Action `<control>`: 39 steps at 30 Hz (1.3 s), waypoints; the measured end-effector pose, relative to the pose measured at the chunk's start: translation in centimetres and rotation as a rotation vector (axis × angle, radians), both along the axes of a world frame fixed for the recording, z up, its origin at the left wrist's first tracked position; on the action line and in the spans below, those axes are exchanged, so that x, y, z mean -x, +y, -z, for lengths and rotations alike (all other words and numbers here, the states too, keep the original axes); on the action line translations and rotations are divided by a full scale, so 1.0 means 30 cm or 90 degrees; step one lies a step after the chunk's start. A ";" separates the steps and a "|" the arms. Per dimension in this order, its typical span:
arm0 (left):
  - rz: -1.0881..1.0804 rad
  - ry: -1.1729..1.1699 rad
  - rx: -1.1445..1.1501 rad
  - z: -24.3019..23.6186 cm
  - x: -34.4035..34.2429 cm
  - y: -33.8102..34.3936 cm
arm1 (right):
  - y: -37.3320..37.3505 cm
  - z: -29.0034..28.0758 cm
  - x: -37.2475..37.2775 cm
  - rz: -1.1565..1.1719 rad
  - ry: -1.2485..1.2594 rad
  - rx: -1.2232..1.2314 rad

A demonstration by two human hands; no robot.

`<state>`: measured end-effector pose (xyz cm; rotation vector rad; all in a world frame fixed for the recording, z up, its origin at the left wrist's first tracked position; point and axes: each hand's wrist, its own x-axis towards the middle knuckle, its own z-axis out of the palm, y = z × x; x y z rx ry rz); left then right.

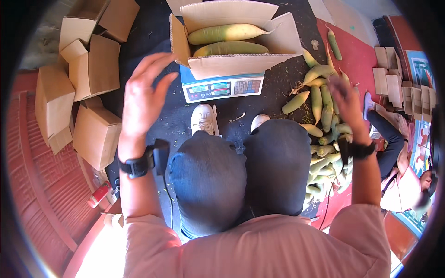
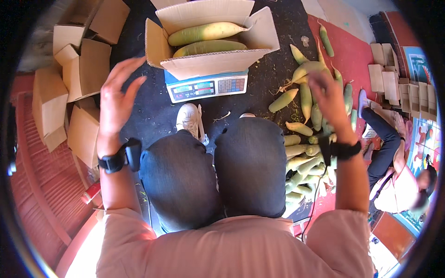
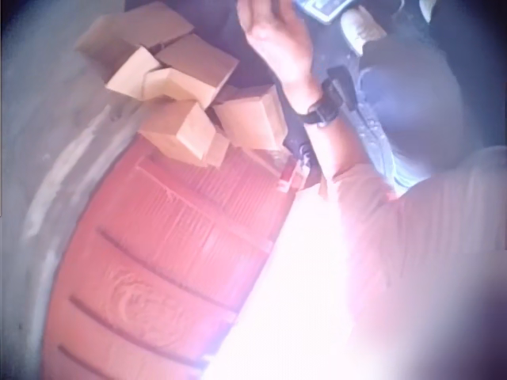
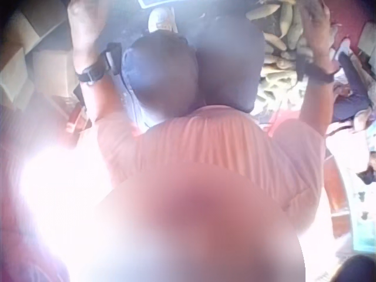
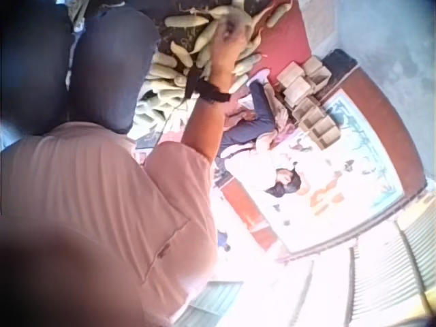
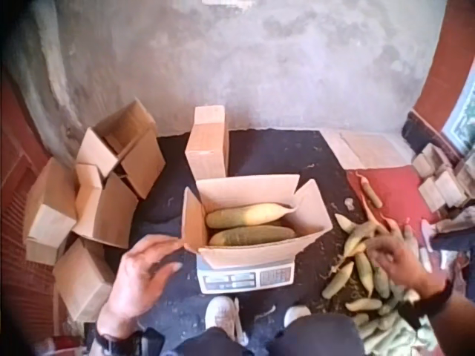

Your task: The person sits on the floor and packs green mangos from a large pile into a cardboard box placed on a digital scale. They repeatedly pick up mangos, place them into the box, and occasionally adjust the box or the mangos inside. The process involves handling the fruit one by one or in small groups to fill the box.

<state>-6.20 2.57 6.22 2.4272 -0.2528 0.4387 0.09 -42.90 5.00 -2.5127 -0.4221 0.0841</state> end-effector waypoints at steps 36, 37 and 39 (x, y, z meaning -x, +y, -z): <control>-0.085 0.327 0.149 0.021 0.010 0.099 | 0.536 -0.054 -0.065 -0.250 -0.162 0.043; -0.042 0.255 0.064 0.042 -0.041 0.084 | 0.572 -0.043 -0.109 -0.292 -0.131 0.105; 0.038 0.113 -0.109 0.079 -0.132 0.055 | 0.655 -0.009 -0.181 -0.337 -0.021 0.237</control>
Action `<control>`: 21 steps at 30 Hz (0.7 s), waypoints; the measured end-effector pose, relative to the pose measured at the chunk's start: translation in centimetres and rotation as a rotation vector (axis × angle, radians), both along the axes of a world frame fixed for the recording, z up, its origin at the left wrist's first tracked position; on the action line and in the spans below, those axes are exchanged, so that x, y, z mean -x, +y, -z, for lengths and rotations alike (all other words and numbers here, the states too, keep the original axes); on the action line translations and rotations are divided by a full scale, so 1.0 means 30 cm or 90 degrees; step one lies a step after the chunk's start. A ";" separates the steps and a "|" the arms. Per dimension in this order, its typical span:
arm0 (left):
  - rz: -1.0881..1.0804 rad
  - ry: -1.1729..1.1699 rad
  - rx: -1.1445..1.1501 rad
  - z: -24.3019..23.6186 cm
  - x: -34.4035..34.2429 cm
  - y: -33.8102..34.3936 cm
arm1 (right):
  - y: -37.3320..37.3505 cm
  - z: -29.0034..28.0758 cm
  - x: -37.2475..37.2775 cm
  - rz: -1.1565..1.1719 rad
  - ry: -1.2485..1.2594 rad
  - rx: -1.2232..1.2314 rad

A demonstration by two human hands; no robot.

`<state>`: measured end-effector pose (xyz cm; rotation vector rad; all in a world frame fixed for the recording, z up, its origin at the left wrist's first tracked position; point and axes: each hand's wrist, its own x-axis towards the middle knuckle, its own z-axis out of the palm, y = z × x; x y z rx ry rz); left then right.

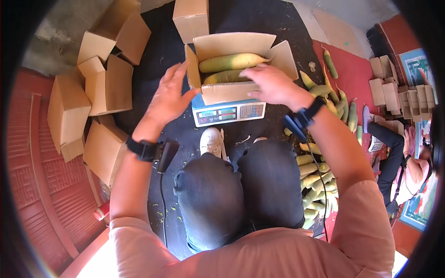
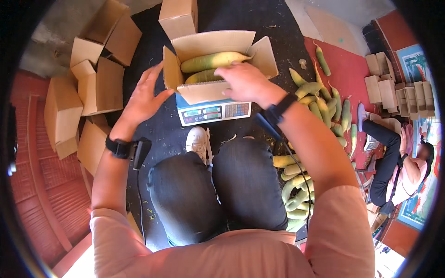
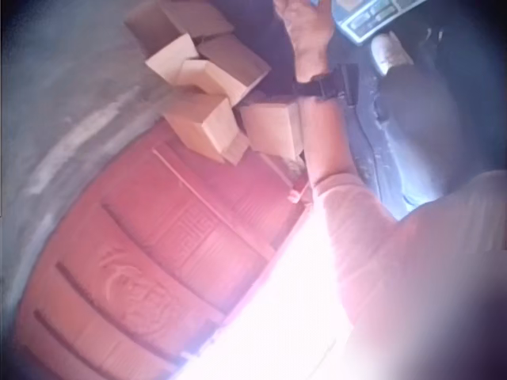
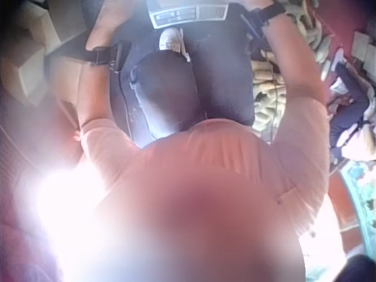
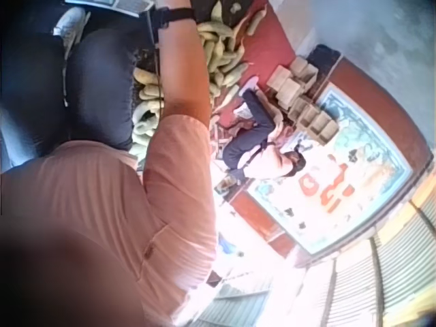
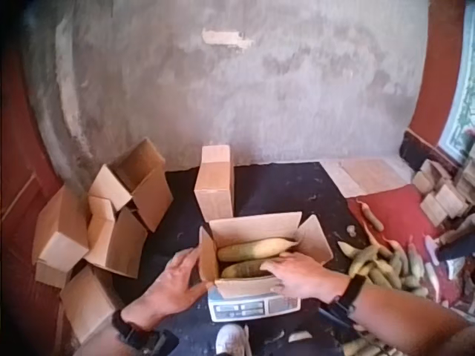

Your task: The person sits on the floor and packs green mangos from a large pile into a cardboard box placed on a digital scale. They repeatedly pick up mangos, place them into the box, and occasionally adjust the box or the mangos inside. The process involves handling the fruit one by one or in small groups to fill the box.

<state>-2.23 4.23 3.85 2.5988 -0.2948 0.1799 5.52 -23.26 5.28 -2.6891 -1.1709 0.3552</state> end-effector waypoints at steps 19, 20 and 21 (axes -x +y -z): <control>0.022 0.054 -0.177 -0.075 -0.361 -0.271 | -0.290 -0.120 0.082 -0.090 -0.034 0.168; 0.058 0.034 -0.159 -0.100 -0.334 -0.310 | -0.357 -0.146 0.125 -0.109 -0.055 0.177; 0.094 0.036 -0.143 -0.143 -0.298 -0.360 | -0.424 -0.183 0.182 -0.097 -0.075 0.165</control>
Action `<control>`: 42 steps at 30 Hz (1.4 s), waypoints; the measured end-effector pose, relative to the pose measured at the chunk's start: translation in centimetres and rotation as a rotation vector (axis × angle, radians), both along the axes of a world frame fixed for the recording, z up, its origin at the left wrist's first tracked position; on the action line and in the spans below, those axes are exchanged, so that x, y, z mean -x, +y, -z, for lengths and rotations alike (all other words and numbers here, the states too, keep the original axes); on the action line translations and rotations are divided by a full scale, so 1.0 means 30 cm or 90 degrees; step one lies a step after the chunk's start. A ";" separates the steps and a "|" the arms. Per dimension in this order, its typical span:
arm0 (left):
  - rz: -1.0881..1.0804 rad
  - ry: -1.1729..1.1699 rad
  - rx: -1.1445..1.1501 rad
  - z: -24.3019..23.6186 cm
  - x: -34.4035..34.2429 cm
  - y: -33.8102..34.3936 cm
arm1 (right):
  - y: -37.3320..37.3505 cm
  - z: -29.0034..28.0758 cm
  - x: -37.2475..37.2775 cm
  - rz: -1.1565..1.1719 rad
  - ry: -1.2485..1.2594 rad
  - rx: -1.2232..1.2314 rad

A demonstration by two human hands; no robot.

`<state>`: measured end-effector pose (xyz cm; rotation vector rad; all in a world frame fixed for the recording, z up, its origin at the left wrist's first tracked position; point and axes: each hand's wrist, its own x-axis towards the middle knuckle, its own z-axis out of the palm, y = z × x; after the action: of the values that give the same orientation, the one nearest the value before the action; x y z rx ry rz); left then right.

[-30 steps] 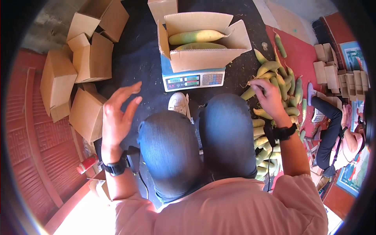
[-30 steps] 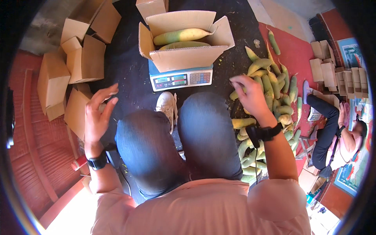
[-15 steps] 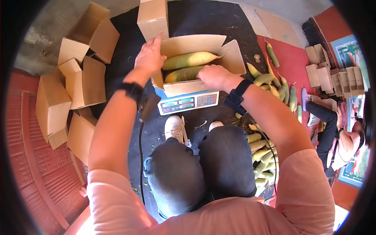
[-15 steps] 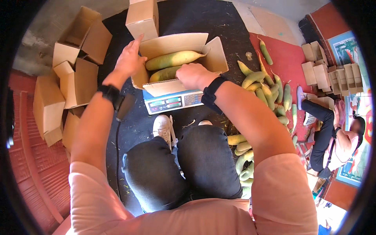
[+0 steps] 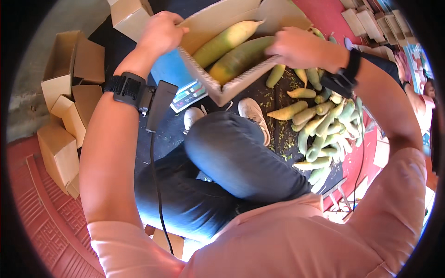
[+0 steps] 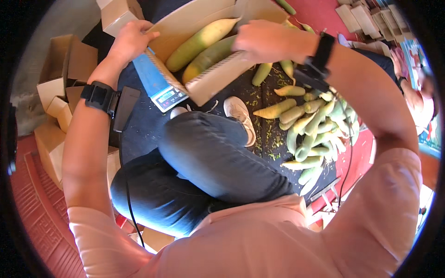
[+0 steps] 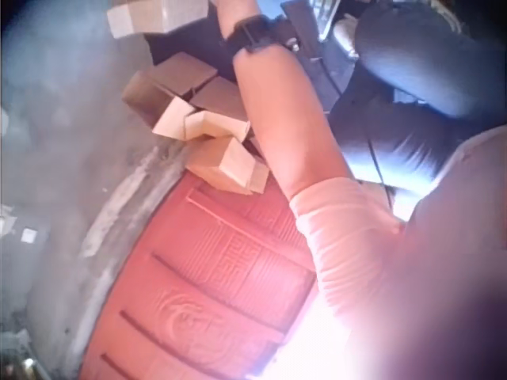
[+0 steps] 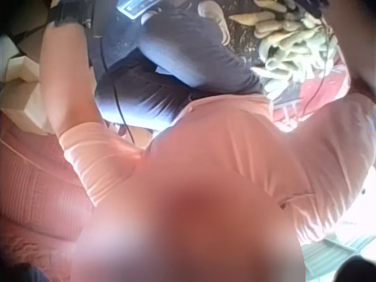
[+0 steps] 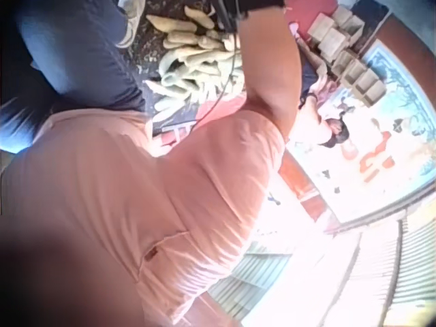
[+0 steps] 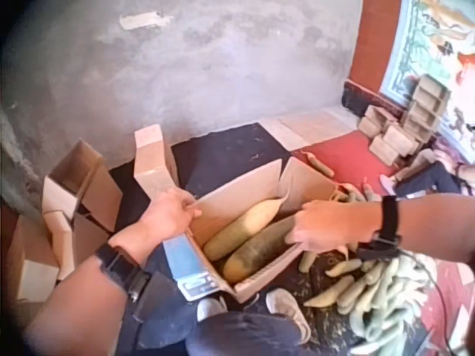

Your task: The person sits on the floor and packs green mangos from a large pile into a cardboard box placed on a digital scale. They repeatedly pick up mangos, place them into the box, and occasionally adjust the box or the mangos inside. The process involves handling the fruit one by one or in small groups to fill the box.

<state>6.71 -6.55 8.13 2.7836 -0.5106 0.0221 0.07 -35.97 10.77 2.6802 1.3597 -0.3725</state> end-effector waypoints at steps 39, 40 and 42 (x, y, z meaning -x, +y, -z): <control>0.292 0.245 0.309 -0.084 0.347 -0.403 | -0.464 0.304 2.375 1.519 0.039 -0.315; 0.300 0.239 0.325 -0.085 0.331 -0.377 | -0.457 0.309 2.410 1.542 0.046 -0.261; 0.259 0.284 0.364 -0.107 0.324 -0.338 | -0.461 0.331 2.470 1.579 0.065 -0.152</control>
<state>-3.00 -16.70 11.34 2.0062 -0.7890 -0.4565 -74.04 -49.81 0.83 2.5392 -2.4399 -0.3109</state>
